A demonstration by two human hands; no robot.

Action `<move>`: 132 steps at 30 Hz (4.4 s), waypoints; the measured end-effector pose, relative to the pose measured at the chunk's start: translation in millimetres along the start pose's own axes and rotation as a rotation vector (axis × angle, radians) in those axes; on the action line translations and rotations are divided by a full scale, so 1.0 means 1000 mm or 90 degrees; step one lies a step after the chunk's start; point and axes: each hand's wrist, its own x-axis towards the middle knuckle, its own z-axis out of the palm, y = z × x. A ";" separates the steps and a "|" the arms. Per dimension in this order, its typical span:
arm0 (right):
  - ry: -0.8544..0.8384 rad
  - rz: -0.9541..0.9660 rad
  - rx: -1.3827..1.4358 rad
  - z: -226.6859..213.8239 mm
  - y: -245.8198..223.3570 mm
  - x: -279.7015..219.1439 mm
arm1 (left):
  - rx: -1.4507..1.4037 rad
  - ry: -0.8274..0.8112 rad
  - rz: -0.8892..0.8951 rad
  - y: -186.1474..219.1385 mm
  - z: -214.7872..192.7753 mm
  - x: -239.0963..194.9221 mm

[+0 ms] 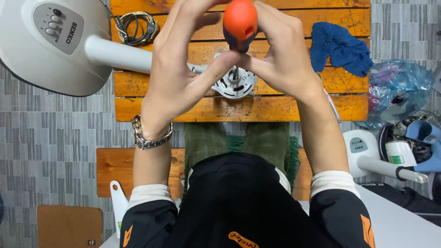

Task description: The person uses a screwdriver to loosen and remove a screw from the base of a standing fan. They then detach the fan head from the stand, place the screwdriver on the table, and manipulate the fan head with both hands.

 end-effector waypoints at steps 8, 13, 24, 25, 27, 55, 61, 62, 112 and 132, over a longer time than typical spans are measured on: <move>0.013 0.003 0.000 0.004 0.007 0.000 | -0.038 -0.164 -0.169 -0.103 0.008 -0.076; 0.057 0.018 -0.023 0.011 0.012 -0.003 | 0.129 -0.223 -0.263 -0.125 0.031 -0.102; 0.120 0.031 -0.157 0.028 0.005 0.003 | 0.099 0.236 0.032 -0.011 0.041 0.008; 0.115 0.029 -0.177 0.026 0.006 0.002 | 0.066 0.235 0.045 -0.013 0.043 0.013; 0.043 0.030 -0.102 0.009 0.000 0.000 | 0.040 0.181 0.023 -0.018 0.034 0.010; -0.008 0.016 0.043 0.001 -0.010 0.006 | 0.009 0.071 0.004 0.006 0.007 0.012; 0.007 0.034 0.026 0.000 -0.006 0.001 | -0.028 -0.004 -0.054 0.012 -0.001 0.002; 0.008 0.035 0.025 0.004 -0.004 0.001 | -0.029 -0.005 -0.054 0.011 0.005 0.006; 0.255 0.510 0.164 0.170 0.093 -0.171 | -0.123 0.139 0.081 -0.007 0.048 0.011; 0.198 0.518 0.074 0.167 0.094 -0.174 | -0.060 0.218 0.119 -0.032 0.061 0.012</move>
